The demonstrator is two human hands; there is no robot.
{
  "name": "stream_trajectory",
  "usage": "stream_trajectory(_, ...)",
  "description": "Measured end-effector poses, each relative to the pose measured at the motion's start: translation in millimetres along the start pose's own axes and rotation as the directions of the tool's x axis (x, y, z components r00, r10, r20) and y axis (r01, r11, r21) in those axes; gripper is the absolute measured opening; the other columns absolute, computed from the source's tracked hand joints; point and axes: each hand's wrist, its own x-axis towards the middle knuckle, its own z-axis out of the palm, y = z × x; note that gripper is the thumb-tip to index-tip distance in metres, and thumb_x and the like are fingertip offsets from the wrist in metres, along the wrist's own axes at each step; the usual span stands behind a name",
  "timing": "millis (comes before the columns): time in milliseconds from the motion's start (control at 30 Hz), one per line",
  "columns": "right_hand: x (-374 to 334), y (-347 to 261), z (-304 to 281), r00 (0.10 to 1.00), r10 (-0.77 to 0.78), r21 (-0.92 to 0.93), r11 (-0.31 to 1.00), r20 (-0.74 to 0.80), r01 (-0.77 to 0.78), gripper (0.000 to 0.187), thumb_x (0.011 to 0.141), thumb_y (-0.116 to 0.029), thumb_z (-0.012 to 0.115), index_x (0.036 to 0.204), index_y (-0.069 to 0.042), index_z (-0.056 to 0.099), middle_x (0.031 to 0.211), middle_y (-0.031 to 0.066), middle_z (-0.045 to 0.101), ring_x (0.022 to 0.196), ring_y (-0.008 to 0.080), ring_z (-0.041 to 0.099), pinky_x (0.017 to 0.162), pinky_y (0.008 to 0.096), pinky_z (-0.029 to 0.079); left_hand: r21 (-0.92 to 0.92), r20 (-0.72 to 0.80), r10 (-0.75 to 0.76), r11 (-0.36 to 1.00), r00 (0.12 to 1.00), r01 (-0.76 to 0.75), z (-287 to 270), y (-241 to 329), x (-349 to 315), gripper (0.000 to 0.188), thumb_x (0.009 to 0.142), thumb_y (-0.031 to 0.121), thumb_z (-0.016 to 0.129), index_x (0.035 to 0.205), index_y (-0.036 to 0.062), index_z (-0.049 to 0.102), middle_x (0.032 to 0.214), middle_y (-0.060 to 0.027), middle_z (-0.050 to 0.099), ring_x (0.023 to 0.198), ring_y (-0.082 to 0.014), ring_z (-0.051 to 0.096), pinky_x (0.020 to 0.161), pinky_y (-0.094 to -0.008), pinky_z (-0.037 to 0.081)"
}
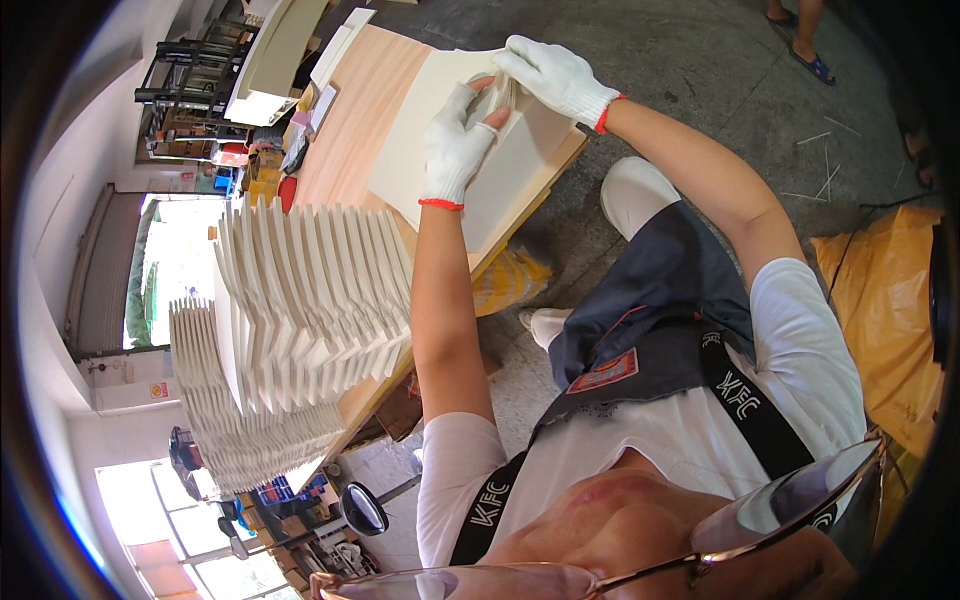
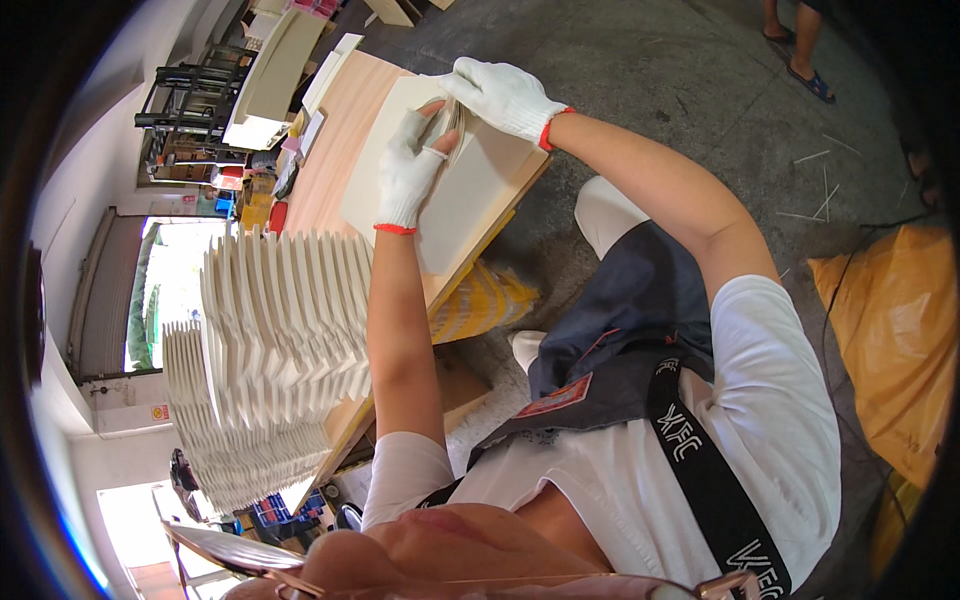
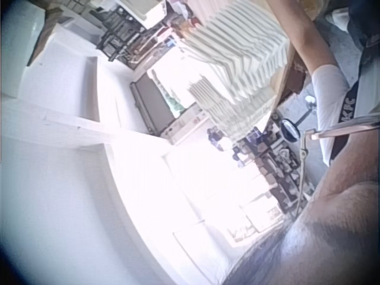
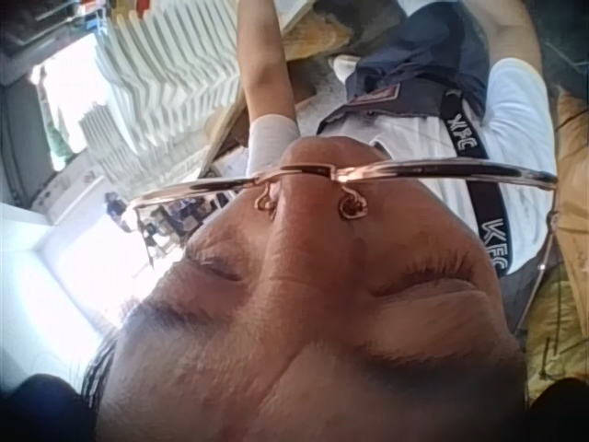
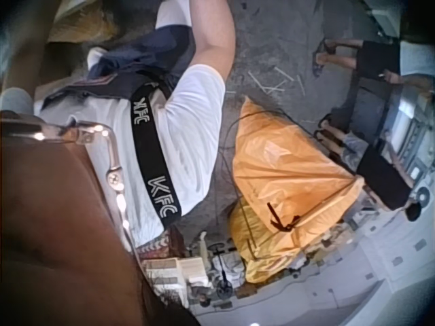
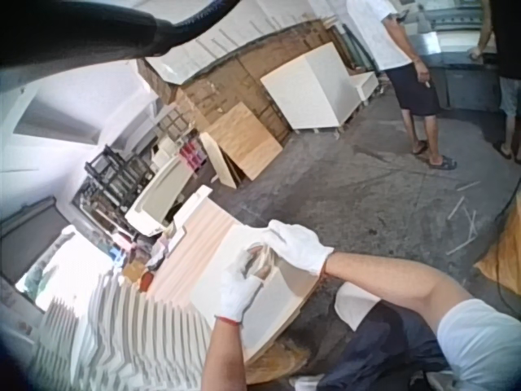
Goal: The person folds white cardboard sheets into boxes and stacks them on a wooden table.
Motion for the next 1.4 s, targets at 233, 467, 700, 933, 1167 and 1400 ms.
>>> stream_trajectory(233,-8,-4,-36,0.992,-0.011,-0.505,0.86,0.124,0.073,0.046,0.096,-0.056,0.045,0.088,-0.013,0.06,0.079,0.0118,0.067,0.072,0.0344,0.065,0.063,0.0453,0.05,-0.112,-0.145,0.008,0.993,0.989,-0.025,4,11,-6,0.033,0.095,0.01,0.055,0.128,0.0106,0.06,0.111,-0.0107,0.066,0.095,-0.0163,0.059,0.087,-0.029,0.046)
stream_trajectory(467,7,3,-27,0.905,-0.411,-0.471,0.78,0.112,0.412,0.031,0.097,-0.046,0.048,0.101,-0.018,0.063,0.08,0.0094,0.064,0.077,0.0315,0.064,0.068,0.0444,0.051,0.119,-0.063,-0.055,0.991,0.996,0.062,0,21,-5,0.024,0.098,0.017,0.051,0.117,0.0169,0.065,0.106,-0.0098,0.07,0.081,-0.018,0.064,0.079,-0.0324,0.05)
stream_trajectory(700,6,-2,-9,0.992,-0.04,-0.143,0.988,0.123,0.057,0.04,0.1,-0.048,0.037,0.107,-0.018,0.061,0.095,0.0111,0.067,0.091,0.034,0.064,0.078,0.0447,0.048,0.062,-0.063,0.072,0.996,0.995,-0.068,0,-1,0,0.025,0.094,0.019,0.061,0.117,0.0131,0.066,0.091,-0.0062,0.065,0.075,-0.0152,0.059,0.071,-0.0298,0.048)
stream_trajectory(933,1,10,-2,0.996,-0.077,-0.159,0.984,0.05,0.084,0.035,0.101,-0.044,0.037,0.113,-0.019,0.059,0.099,0.0112,0.068,0.092,0.0336,0.065,0.079,0.0456,0.049,-0.04,-0.017,-0.117,0.992,0.993,0.116,4,14,-2,0.032,0.088,0.013,0.071,0.119,0.0094,0.065,0.073,0.0036,0.047,0.064,-0.0056,0.042,0.059,-0.0234,0.039)
stream_trajectory(1167,-3,3,-5,0.993,-0.107,-0.215,0.97,0.056,0.116,0.032,0.101,-0.043,0.038,0.114,-0.019,0.057,0.094,0.0102,0.067,0.085,0.0327,0.065,0.075,0.0449,0.049,-0.017,-0.158,-0.001,1.0,0.987,-0.002,6,6,-4,0.028,0.094,0.022,0.06,0.122,0.0199,0.064,0.107,-0.0128,0.071,0.093,-0.0262,0.068,0.082,-0.0362,0.051)
stream_trajectory(1400,-1,10,0,0.99,-0.141,-0.201,0.969,0.012,0.141,0.031,0.101,-0.041,0.038,0.112,-0.019,0.056,0.094,0.0101,0.066,0.084,0.0316,0.065,0.074,0.0441,0.049,0.156,-0.033,0.017,0.988,0.999,-0.011,-1,15,-4,0.03,0.093,0.021,0.062,0.123,0.019,0.063,0.107,-0.0107,0.069,0.091,-0.0243,0.064,0.083,-0.0339,0.05)
